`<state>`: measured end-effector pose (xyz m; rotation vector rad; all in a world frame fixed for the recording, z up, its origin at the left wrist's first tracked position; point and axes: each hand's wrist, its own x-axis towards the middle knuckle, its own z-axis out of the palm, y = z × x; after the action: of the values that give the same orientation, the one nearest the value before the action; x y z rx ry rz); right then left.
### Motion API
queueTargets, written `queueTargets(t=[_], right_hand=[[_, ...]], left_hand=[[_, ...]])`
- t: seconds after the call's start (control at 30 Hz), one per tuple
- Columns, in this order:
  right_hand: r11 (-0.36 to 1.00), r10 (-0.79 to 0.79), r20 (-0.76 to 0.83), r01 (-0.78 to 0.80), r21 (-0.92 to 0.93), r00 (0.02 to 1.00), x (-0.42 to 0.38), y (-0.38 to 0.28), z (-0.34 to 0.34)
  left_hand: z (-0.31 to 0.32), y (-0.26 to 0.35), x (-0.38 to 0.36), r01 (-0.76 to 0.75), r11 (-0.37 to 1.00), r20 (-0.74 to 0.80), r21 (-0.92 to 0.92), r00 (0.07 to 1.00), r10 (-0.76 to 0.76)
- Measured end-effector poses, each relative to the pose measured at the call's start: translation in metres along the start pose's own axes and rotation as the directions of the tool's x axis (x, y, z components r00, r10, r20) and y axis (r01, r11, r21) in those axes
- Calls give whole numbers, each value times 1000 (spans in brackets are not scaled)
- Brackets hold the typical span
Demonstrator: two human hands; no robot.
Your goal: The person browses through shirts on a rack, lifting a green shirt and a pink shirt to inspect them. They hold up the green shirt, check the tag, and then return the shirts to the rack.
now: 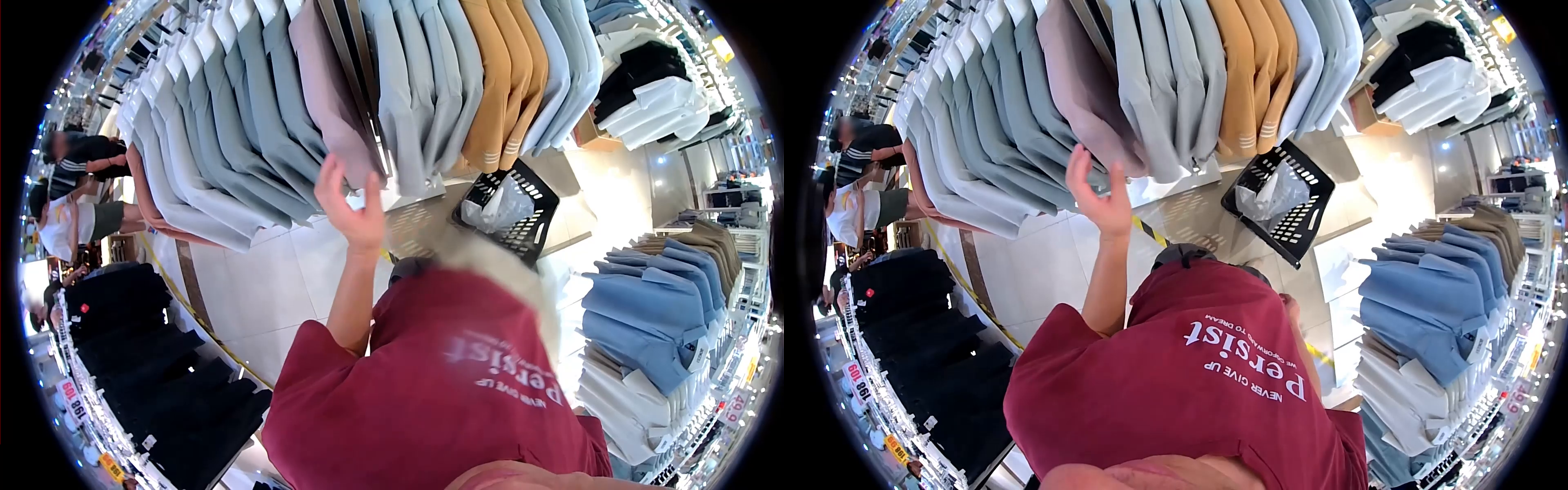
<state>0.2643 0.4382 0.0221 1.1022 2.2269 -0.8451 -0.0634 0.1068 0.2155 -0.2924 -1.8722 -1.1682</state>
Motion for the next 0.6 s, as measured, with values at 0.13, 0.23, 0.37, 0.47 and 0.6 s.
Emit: queueTargets(t=[0.13, 0.23, 0.37, 0.47, 0.6], right_hand=[[1000, -5, -2, 5, -3, 1000, -1, 0, 0], [1000, -11, -7, 11, -2, 1000, -3, 1, -1], [1000, -15, -8, 15, 1, 1000, -3, 1, -3], [1000, -9, -7, 9, 5, 1000, -7, 1, 1], [1000, -8, -11, 8, -4, 1000, -12, 0, -3]], left_hand=[[10, -36, -5, 430, 901, 23, -54, 903, -429], [25, -38, -3, 419, 908, 93, -35, 905, -414], [47, -26, -10, 298, 954, 200, -16, 936, -289], [66, 1, -4, 18, 1000, 265, -6, 964, -16], [92, 16, 10, 30, 999, 352, 20, 935, -36]])
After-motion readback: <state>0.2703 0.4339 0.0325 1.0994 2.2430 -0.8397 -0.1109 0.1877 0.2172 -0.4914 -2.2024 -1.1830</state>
